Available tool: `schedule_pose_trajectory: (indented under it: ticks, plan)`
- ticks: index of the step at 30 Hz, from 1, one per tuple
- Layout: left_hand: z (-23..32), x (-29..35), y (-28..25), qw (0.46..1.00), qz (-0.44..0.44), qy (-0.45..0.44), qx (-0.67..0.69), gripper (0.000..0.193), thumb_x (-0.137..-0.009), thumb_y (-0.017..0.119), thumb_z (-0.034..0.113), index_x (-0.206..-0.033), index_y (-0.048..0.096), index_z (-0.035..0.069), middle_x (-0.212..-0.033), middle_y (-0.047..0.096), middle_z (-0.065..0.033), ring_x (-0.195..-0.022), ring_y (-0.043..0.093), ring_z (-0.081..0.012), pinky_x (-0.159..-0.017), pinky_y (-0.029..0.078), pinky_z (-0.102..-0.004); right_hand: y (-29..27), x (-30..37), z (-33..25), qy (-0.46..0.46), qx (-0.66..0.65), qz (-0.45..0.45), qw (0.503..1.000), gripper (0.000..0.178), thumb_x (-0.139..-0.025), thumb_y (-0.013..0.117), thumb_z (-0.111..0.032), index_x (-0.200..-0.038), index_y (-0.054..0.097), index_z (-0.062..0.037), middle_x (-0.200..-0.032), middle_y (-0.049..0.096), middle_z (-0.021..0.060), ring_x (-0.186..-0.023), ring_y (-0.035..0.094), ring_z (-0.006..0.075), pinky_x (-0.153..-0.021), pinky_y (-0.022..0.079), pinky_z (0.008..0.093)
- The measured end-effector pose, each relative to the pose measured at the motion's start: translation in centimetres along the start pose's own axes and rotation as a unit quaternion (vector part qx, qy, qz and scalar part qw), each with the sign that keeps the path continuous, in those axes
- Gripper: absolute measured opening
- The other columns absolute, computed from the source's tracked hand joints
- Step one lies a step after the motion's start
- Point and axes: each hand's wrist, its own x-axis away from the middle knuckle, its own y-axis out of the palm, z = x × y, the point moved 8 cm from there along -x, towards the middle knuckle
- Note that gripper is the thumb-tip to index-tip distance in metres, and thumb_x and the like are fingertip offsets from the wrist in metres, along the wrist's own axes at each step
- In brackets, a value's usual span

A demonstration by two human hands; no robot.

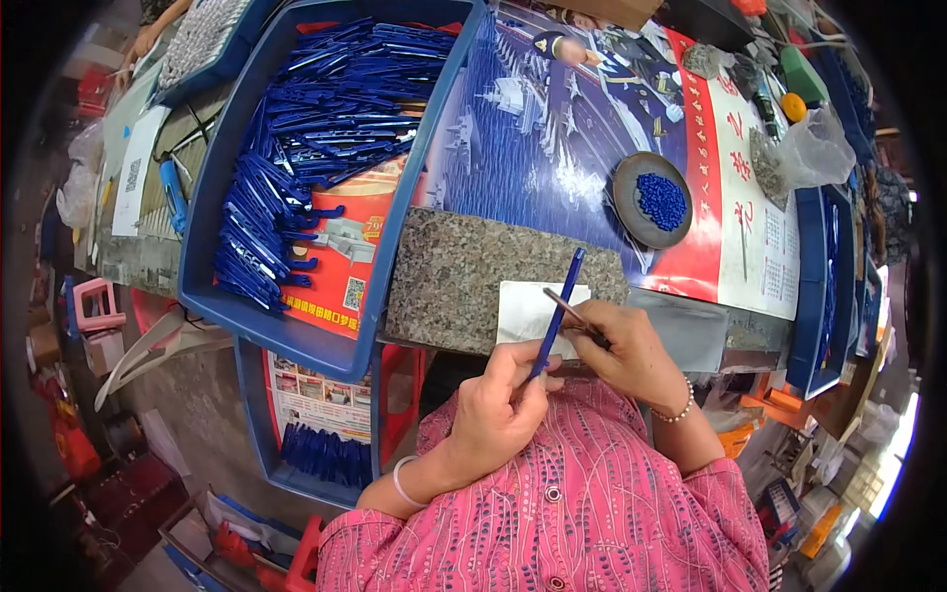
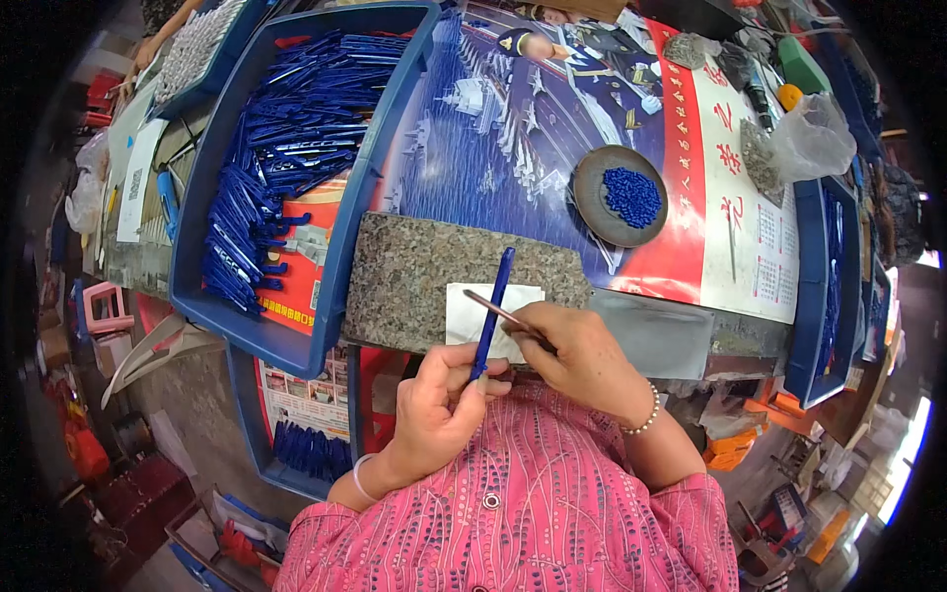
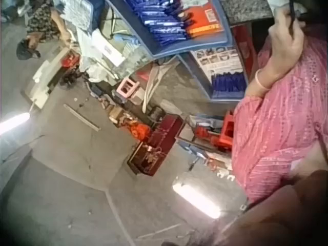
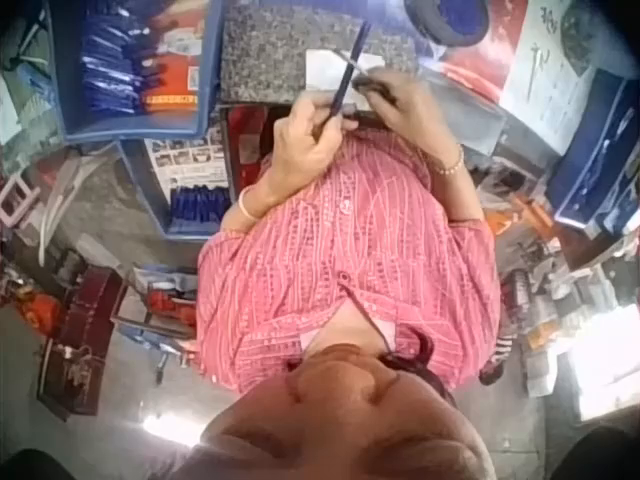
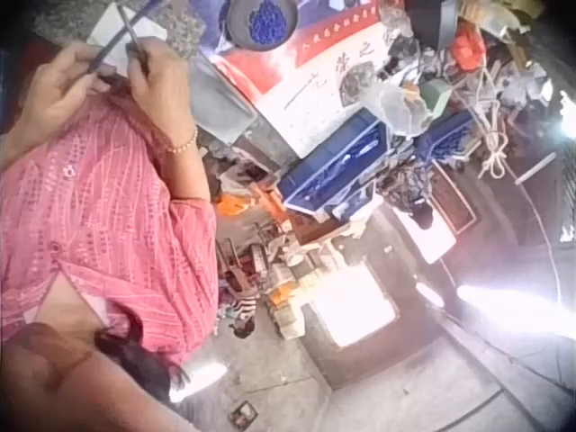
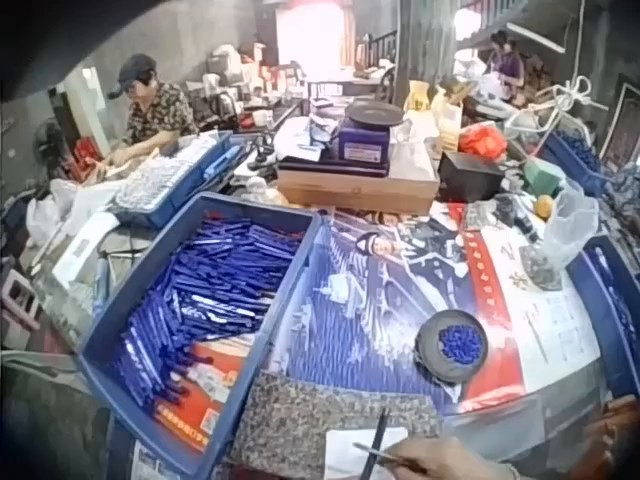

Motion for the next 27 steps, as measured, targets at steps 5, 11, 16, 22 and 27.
schedule_pose_trajectory:
  ticks: [5, 11, 16, 22, 27]
  plan:
    - [0.1, 0.2, 0.0, 1.0, 0.002, 0.002, 0.023, 0.025, -0.086, 0.046, -0.007, -0.111, 0.043, -0.007, -0.101, 0.066, -0.0177, -0.087, 0.068, -0.0207, -0.074, 0.055, -0.0274, -0.4, 1.0, 1.0, 0.094, -0.09, 0.064, 0.989, 0.011, -0.085, 0.057, -0.002, -0.095, 0.061, 0.0021, -0.078, 0.066, 0.0043, -0.062, 0.056, 0.0075, -0.056, 0.043, 0.0216]
    - [0.5, 0.3, -0.4, 0.997, 0.033, 0.051, -0.038, 0.025, -0.085, 0.051, -0.004, -0.11, 0.047, -0.006, -0.083, 0.068, -0.0125, -0.077, 0.068, -0.0149, -0.066, 0.053, -0.0245, 0.5, 2.4, -1.1, 0.097, -0.128, 0.045, 0.986, 0.012, -0.08, 0.063, -0.004, -0.09, 0.062, 0.0021, -0.074, 0.064, 0.002, -0.061, 0.054, 0.0047, -0.053, 0.042, 0.0214]
    - [0.7, 0.6, -0.2, 0.989, 0.035, 0.075, -0.124, 0.028, -0.084, 0.055, -0.002, -0.111, 0.048, -0.005, -0.072, 0.066, -0.0109, -0.063, 0.065, -0.0111, -0.056, 0.049, -0.0241, 1.4, 2.5, -2.5, 0.043, -0.079, 0.029, 0.996, 0.013, -0.078, 0.066, -0.007, -0.086, 0.061, 0.002, -0.071, 0.06, 0.0105, -0.06, 0.06, 0.0199, -0.055, 0.046, 0.0292]
    - [0.5, 0.9, 0.2, 0.983, 0.049, 0.114, -0.132, 0.032, -0.083, 0.056, -0.002, -0.114, 0.048, -0.005, -0.071, 0.066, -0.0113, -0.061, 0.065, -0.013, -0.055, 0.049, -0.0247, 1.8, 3.0, -3.0, -0.021, -0.028, 0.059, 0.998, 0.011, -0.076, 0.065, -0.003, -0.084, 0.058, 0.0005, -0.07, 0.056, 0.0105, -0.057, 0.058, 0.024, -0.052, 0.045, 0.0323]
    - [1.2, 0.9, 0.4, 0.982, 0.069, 0.129, -0.118, 0.032, -0.083, 0.055, -0.004, -0.114, 0.048, -0.005, -0.07, 0.065, -0.0104, -0.06, 0.065, -0.0138, -0.055, 0.05, -0.0252, 2.0, 3.7, -4.0, -0.071, 0.03, 0.109, 0.991, 0.019, -0.072, 0.064, 0.0, -0.09, 0.056, -0.0023, -0.071, 0.053, 0.0098, -0.057, 0.057, 0.0257, -0.051, 0.045, 0.0347]
